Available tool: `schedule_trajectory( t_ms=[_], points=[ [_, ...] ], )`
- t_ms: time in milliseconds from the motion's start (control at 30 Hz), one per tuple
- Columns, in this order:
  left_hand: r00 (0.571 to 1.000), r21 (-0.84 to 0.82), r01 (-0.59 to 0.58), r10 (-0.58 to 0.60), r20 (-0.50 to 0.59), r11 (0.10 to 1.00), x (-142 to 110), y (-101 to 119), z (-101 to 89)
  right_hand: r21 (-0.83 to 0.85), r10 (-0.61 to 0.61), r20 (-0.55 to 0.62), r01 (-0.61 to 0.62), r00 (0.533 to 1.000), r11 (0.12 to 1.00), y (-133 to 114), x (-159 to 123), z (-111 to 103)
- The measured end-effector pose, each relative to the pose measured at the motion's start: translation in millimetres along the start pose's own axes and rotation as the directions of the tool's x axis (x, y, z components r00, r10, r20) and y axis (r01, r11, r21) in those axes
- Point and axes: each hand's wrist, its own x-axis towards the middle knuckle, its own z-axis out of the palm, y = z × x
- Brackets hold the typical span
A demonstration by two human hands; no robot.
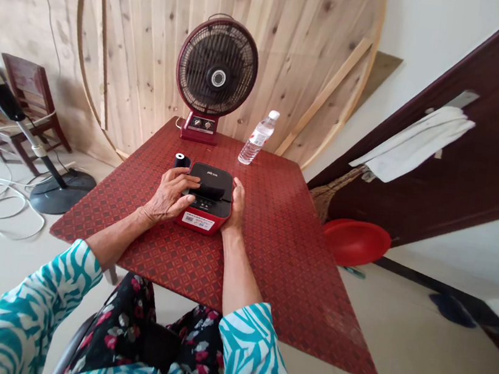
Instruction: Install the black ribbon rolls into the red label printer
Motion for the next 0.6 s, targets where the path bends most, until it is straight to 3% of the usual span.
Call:
schedule_trajectory(
  t_ms=[167, 433, 500, 600],
  points=[
    [1.0, 0.028, -0.014, 0.014, 0.014, 1.0, 2.4, -0.8, -0.9, 0.105, 0.144, 0.119, -0.157, 0.982, 0.982, -7.9, 4.8, 0.5],
    [0.997, -0.082, -0.06, 0.055, -0.057, 0.995, -3.3, -4.4, 3.1, 0.177, 0.128, 0.023, -0.13, 0.992, 0.976, -4.9, -2.0, 4.7],
    [0.994, -0.141, -0.029, 0.013, -0.112, 0.99, -3.6, -5.9, 3.4, 0.172, 0.101, 0.001, -0.1, 0.995, 0.98, -1.1, -3.6, 4.6],
    [0.953, -0.278, 0.118, -0.188, -0.239, 0.953, -1.7, -10.1, 4.7, 0.178, 0.075, 0.0, -0.073, 0.997, 0.981, 3.1, -4.9, 4.4]
  ],
)
